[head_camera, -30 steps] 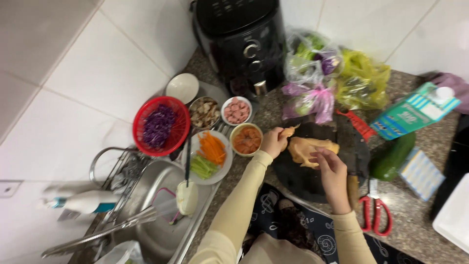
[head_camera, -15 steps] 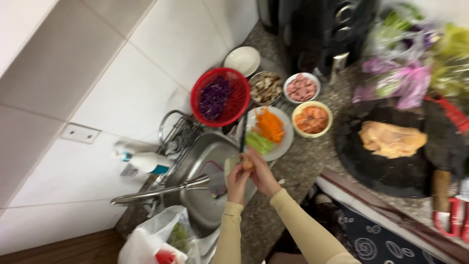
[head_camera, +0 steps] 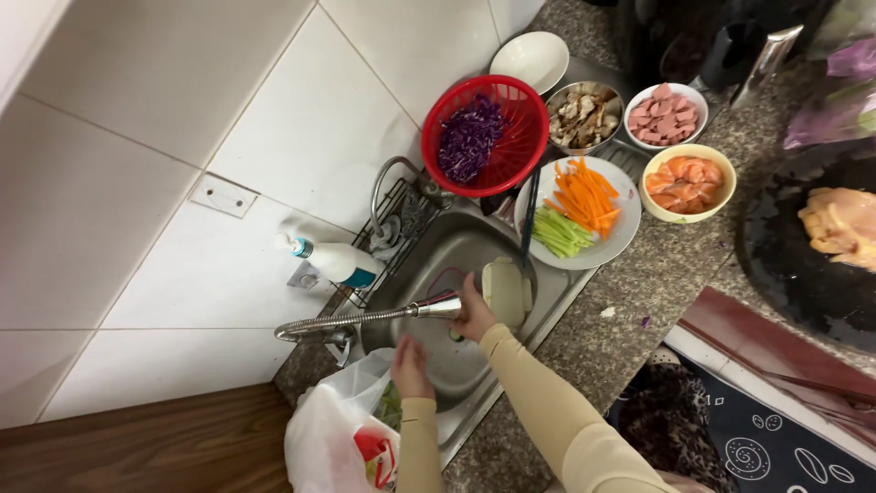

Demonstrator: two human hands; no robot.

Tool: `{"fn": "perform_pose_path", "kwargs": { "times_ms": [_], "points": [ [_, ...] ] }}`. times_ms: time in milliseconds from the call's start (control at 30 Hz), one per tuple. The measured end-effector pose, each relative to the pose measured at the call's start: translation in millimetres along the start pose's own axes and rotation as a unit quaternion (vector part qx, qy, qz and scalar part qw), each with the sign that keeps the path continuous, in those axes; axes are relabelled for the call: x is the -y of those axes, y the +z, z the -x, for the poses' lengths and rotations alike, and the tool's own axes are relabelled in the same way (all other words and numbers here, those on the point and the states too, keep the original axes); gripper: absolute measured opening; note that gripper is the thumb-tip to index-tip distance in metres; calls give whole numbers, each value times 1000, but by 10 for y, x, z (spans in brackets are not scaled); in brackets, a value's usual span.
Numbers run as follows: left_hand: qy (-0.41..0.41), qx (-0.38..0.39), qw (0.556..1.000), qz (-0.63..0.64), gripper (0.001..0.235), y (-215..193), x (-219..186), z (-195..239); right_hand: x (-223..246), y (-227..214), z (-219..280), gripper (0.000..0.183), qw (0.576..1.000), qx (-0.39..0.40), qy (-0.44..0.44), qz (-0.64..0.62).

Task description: The person unwraps a packaged chicken breast, rinses it under the kitchen faucet, and places it on a dark cutting board. They then cut the chicken into smaller pieces with a cleaver, repositioning the meat between cuts.

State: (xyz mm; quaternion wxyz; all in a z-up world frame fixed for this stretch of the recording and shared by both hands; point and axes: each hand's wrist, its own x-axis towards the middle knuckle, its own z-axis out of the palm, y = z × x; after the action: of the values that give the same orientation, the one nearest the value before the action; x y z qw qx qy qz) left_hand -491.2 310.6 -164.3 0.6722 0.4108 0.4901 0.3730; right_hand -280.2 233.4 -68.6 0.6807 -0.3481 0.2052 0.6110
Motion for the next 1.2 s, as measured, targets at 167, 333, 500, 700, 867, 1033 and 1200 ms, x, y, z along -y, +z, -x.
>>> {"fn": "perform_pose_path", "kwargs": {
  "times_ms": [167,333,500,700,867,1033,1200],
  "points": [
    [20,-40,994,96,62,15,-340,-163,-137,-400,-546,27,985,128,-114,0],
    [45,-50,988,138,78,-153,-297,-466,-219,-814,-1012,23,985,119,-121,25],
    [59,-110,980,157,91,-158,-625,-522,107,-453,-502,68,995,1,-1,103],
    [58,-115,969,211,53,-549,-643,-838,47,-732,-816,34,983,167,-71,8],
    [-95,-137,937,305,35,-839,-604,-1115,479,-483,-134,46,990,126,-52,-32],
    [-27,-130,953,273,34,-961,-424,-1324,923,-131,494,71,987,152,-39,-43],
    [-14,-134,983,126,42,-150,-1037,-673,1187,204,916,38,979,131,-101,121]
  ]
}}
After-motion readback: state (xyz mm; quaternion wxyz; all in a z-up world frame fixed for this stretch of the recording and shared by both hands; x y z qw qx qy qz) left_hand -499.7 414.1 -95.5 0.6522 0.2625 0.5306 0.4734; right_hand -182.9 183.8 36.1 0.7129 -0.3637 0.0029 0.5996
